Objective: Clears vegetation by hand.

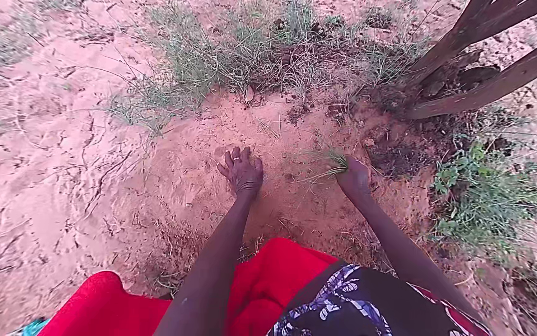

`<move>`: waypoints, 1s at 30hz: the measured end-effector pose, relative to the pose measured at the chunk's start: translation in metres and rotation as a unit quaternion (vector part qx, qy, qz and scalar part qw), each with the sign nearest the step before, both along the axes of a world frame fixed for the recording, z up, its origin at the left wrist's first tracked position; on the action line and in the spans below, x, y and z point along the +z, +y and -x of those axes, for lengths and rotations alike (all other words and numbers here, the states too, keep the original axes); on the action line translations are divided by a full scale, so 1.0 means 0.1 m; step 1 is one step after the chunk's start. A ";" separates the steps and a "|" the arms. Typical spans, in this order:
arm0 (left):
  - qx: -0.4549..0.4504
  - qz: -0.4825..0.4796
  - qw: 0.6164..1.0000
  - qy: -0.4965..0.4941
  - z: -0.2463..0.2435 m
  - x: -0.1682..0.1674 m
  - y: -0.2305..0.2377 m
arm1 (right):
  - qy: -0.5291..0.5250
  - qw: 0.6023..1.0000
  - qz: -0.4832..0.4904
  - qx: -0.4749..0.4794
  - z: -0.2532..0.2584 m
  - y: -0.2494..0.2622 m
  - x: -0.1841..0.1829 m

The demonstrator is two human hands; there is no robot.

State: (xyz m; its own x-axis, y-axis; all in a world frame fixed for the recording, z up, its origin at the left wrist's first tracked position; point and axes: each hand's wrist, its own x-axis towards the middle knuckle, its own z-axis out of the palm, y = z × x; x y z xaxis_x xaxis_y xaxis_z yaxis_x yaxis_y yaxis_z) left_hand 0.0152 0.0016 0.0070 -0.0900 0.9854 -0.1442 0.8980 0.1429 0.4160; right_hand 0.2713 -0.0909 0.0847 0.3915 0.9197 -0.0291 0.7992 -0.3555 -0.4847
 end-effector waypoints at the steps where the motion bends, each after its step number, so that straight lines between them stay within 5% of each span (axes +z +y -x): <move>1: 0.001 -0.002 1.000 0.001 0.00 -0.01 0.00 | 0.001 1.000 0.003 -0.030 -0.11 0.18 0.10; 5: 0.007 0.002 1.000 0.012 -0.01 0.02 0.01 | -0.058 0.995 0.045 -0.066 -0.52 1.08 0.37; 8: 0.008 0.005 1.000 0.016 -0.02 0.03 0.00 | -0.090 0.992 0.089 -0.023 -0.71 1.65 0.21; 12: 0.009 -0.003 1.000 0.020 -0.02 0.05 0.01 | -0.031 0.998 -0.049 0.026 -0.51 1.79 -0.08; 18: 0.007 0.001 1.000 0.017 -0.02 0.06 0.00 | 0.161 0.956 -0.172 -0.173 -0.43 1.80 -0.18; 21: 0.005 0.001 1.000 0.009 -0.02 0.07 0.01 | 0.237 0.944 -0.136 -0.183 -0.12 1.61 -0.09; 24: 0.004 0.005 1.000 0.008 -0.01 0.04 -0.01 | 0.294 0.951 -0.035 -0.093 0.53 0.98 -0.27; 28: 0.009 0.003 1.000 0.011 -0.01 0.03 -0.01 | 0.420 0.897 0.133 -0.027 1.34 0.06 -0.35; 30: 0.007 -0.052 0.999 0.001 -0.03 -0.03 -0.06 | 0.417 0.892 0.153 0.081 1.51 -0.27 -0.34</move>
